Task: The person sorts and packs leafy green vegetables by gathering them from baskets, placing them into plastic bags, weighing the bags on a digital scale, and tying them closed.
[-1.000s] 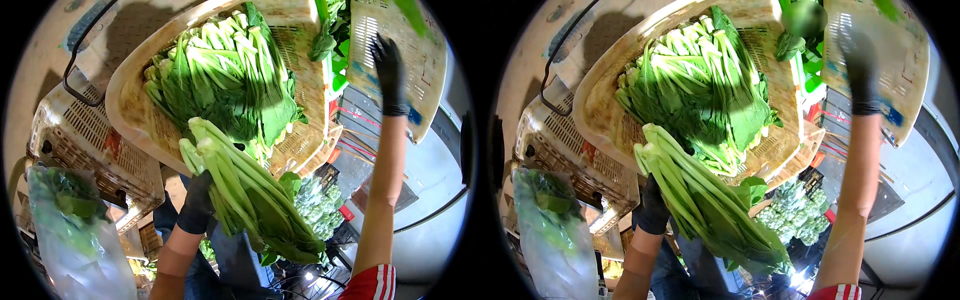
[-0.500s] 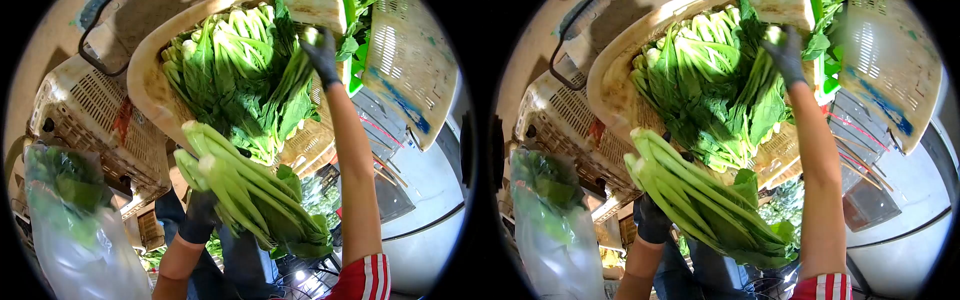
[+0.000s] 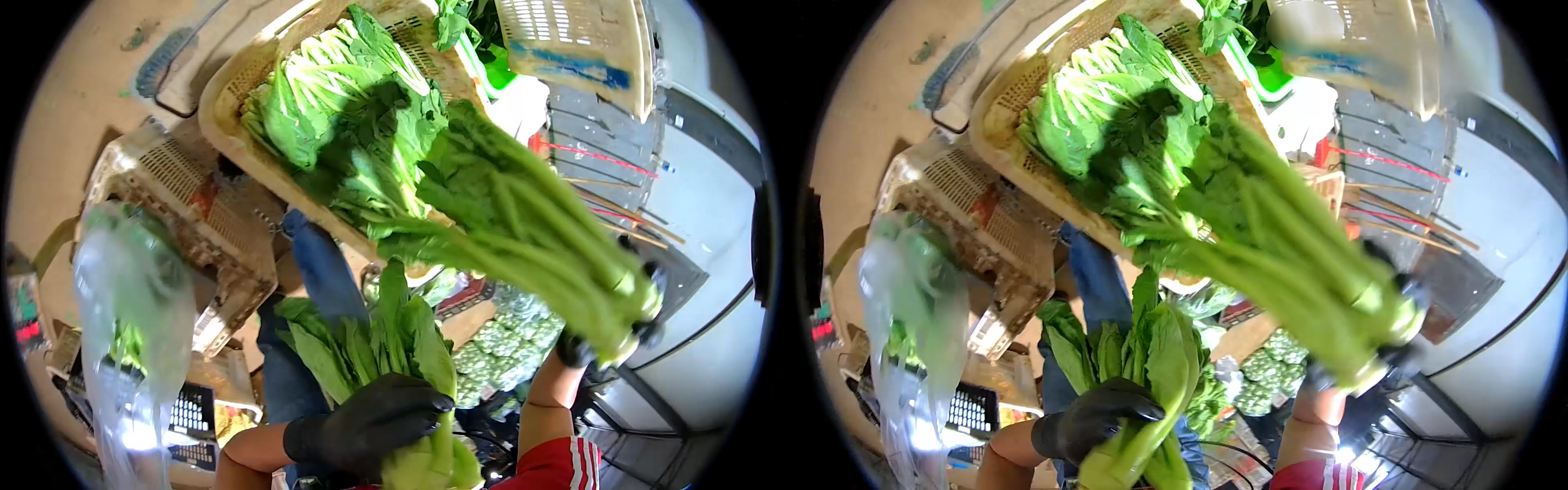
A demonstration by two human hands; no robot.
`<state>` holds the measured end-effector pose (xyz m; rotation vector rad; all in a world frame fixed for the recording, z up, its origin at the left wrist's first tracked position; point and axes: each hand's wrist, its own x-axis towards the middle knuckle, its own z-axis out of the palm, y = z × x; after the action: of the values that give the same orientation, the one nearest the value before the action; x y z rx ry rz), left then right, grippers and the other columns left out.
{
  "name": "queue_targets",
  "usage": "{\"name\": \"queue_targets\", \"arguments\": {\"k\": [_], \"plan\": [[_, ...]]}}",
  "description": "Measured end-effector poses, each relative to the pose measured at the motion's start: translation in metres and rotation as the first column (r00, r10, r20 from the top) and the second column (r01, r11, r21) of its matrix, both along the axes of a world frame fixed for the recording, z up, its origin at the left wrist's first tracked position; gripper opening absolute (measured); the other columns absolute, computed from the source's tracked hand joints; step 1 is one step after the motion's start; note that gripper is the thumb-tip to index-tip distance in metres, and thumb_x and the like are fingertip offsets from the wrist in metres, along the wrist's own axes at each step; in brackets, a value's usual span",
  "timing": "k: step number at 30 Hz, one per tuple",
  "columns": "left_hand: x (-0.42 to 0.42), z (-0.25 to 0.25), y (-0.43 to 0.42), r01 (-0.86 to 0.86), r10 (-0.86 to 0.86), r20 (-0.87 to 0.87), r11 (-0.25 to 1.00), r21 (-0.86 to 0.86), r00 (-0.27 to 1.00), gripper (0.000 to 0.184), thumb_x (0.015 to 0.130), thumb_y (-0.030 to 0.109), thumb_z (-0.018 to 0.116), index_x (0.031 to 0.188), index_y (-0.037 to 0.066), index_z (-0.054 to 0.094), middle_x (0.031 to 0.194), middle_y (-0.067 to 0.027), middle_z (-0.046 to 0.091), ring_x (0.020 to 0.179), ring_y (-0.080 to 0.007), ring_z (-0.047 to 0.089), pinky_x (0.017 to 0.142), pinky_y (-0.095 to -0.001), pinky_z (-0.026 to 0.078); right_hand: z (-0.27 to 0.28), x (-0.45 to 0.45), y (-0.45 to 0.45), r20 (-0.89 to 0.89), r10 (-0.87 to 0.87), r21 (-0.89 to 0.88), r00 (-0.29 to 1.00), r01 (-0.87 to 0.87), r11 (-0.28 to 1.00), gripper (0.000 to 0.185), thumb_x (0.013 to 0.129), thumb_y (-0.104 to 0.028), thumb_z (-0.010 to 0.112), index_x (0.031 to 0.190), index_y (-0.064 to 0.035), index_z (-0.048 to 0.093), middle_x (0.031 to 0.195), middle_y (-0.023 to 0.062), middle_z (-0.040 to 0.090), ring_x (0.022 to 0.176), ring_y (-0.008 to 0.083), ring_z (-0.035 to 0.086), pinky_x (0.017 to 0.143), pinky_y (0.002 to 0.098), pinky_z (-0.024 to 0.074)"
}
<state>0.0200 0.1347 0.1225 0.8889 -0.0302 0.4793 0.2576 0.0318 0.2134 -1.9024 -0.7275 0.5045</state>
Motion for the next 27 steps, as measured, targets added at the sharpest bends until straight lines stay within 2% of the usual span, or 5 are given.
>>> {"name": "queue_targets", "arguments": {"k": [8,13,17,21,27], "plan": [[-0.096,0.152,-0.04,0.192,0.139,-0.394,0.697,0.69,0.909,0.039,0.08,0.017,0.057,0.116,0.002,0.051,0.112,-0.0201,0.054,0.097,-0.0334,0.055,0.081,-0.042,0.044,0.073,-0.162,-0.063,-0.987,-0.154,-0.16,-0.042,0.293,0.943,0.063,0.073,-0.043,0.066,0.118,-0.0027,0.046,0.118,0.0216,0.049,0.108,0.0332,0.05,0.094,0.0482,0.0378],[-0.141,0.149,-0.034,0.498,-0.151,-0.57,0.692,0.522,0.808,0.041,0.083,0.015,0.052,0.122,0.001,0.046,0.118,-0.0189,0.05,0.106,-0.0288,0.05,0.088,-0.04,0.041,0.051,-0.233,-0.079,-0.914,0.265,0.302,0.308,0.077,0.95,0.068,0.072,-0.038,0.067,0.12,0.0043,0.044,0.12,0.0184,0.05,0.108,0.0279,0.051,0.095,0.0403,0.0379],[-0.155,0.136,0.017,0.339,-0.884,-0.441,0.467,-0.817,0.155,0.043,0.086,0.014,0.048,0.126,0.0,0.042,0.122,-0.018,0.048,0.114,-0.0251,0.047,0.094,-0.0384,0.039,0.046,-0.222,-0.076,-0.806,0.51,0.49,0.301,-0.145,0.86,0.076,0.063,-0.024,0.077,0.125,-0.0019,0.04,0.12,0.0119,0.049,0.113,0.0192,0.047,0.097,0.0332,0.0351],[-0.105,0.09,0.015,0.34,-0.44,-0.768,0.89,-0.303,0.466,0.038,0.091,0.017,0.04,0.123,-0.002,0.045,0.122,-0.0155,0.049,0.111,-0.021,0.049,0.092,-0.0341,0.042,0.037,-0.222,-0.08,-0.881,0.431,0.443,0.197,0.024,0.896,0.079,0.06,-0.037,0.076,0.12,0.0042,0.045,0.12,0.0154,0.049,0.11,0.024,0.05,0.094,0.0362,0.0373],[-0.154,0.012,-0.079,0.235,-0.844,-0.387,0.488,-0.84,0.37,0.032,0.091,0.02,0.042,0.11,-0.003,0.052,0.109,-0.0131,0.055,0.095,-0.0228,0.055,0.078,-0.0336,0.049,0.01,-0.192,-0.126,-0.848,0.313,0.31,0.427,-0.079,0.948,0.109,0.058,-0.036,0.08,0.137,-0.0019,0.011,0.137,0.0178,0.025,0.127,0.0283,0.027,0.104,0.0411,0.0213]]}}
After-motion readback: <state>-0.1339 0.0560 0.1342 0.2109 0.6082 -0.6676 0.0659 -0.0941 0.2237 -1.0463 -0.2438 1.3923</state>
